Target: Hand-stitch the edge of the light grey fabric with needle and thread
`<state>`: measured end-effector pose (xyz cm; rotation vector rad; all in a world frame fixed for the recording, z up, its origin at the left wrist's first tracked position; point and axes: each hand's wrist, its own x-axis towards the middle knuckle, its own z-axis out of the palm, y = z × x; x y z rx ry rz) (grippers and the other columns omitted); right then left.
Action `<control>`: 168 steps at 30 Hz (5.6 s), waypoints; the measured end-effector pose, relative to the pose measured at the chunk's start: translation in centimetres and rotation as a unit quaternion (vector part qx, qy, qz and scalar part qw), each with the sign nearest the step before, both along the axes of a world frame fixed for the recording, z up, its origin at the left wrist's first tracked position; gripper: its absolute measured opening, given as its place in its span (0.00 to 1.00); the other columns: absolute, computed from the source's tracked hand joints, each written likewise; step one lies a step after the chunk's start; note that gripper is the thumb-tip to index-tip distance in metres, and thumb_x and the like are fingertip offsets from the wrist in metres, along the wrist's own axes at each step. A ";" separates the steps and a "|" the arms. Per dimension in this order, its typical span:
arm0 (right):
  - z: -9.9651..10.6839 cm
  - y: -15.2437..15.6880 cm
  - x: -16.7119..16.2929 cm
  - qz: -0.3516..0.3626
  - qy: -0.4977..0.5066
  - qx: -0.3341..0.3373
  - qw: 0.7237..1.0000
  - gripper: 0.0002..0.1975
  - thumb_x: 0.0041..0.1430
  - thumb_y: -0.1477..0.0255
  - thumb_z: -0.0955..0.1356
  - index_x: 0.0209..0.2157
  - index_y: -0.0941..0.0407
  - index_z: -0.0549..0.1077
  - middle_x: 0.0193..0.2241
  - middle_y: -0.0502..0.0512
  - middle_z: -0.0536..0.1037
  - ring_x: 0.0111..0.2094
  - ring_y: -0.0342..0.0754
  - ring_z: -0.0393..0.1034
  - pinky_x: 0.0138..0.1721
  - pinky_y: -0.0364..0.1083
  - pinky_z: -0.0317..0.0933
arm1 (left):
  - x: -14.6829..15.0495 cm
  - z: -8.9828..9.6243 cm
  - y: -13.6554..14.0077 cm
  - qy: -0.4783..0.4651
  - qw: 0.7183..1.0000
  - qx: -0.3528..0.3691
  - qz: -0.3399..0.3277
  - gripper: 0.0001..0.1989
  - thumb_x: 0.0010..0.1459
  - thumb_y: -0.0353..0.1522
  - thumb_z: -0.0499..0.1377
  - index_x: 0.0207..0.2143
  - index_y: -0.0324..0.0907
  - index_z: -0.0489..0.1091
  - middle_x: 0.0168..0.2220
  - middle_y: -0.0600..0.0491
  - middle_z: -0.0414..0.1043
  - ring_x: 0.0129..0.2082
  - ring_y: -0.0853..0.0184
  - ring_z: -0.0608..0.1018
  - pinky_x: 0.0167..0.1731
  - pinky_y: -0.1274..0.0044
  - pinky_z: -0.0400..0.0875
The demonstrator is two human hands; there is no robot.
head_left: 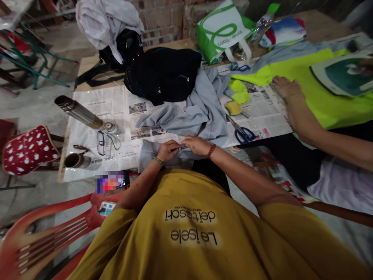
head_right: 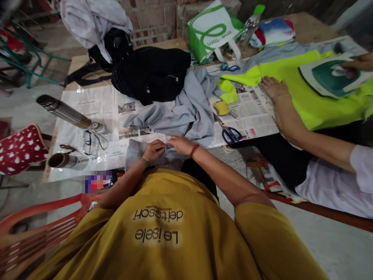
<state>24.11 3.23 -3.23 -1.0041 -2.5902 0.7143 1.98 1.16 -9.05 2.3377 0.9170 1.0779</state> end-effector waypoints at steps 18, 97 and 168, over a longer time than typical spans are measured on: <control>1.0 0.6 -2.7 -0.301 0.123 -0.329 0.887 0.12 0.58 0.69 0.69 0.22 0.57 0.70 0.15 0.44 0.68 0.18 0.37 0.60 0.23 0.39 0.52 | -0.1 -0.4 0.1 0.024 0.998 -0.061 0.002 0.09 0.63 0.30 0.59 0.42 0.43 0.79 0.37 0.51 0.77 0.37 0.69 0.79 0.41 0.76 0.77; -1.3 -1.7 -4.6 -0.280 0.275 -0.096 0.915 0.06 0.61 0.70 0.63 0.30 0.53 0.68 0.20 0.46 0.73 0.26 0.44 0.69 0.37 0.44 0.64 | 0.0 0.9 1.5 -0.087 0.953 -0.267 0.118 0.05 0.54 0.31 0.62 0.25 0.41 0.75 0.27 0.52 0.73 0.30 0.68 0.74 0.34 0.76 0.70; -1.1 -3.0 -0.3 -0.233 0.249 -0.058 0.938 0.15 0.65 0.64 0.63 0.43 0.52 0.79 0.30 0.53 0.81 0.31 0.47 0.75 0.37 0.45 0.68 | -0.6 1.0 1.0 -0.092 0.947 -0.275 0.137 0.09 0.54 0.39 0.67 0.28 0.43 0.79 0.29 0.50 0.75 0.33 0.64 0.76 0.37 0.71 0.73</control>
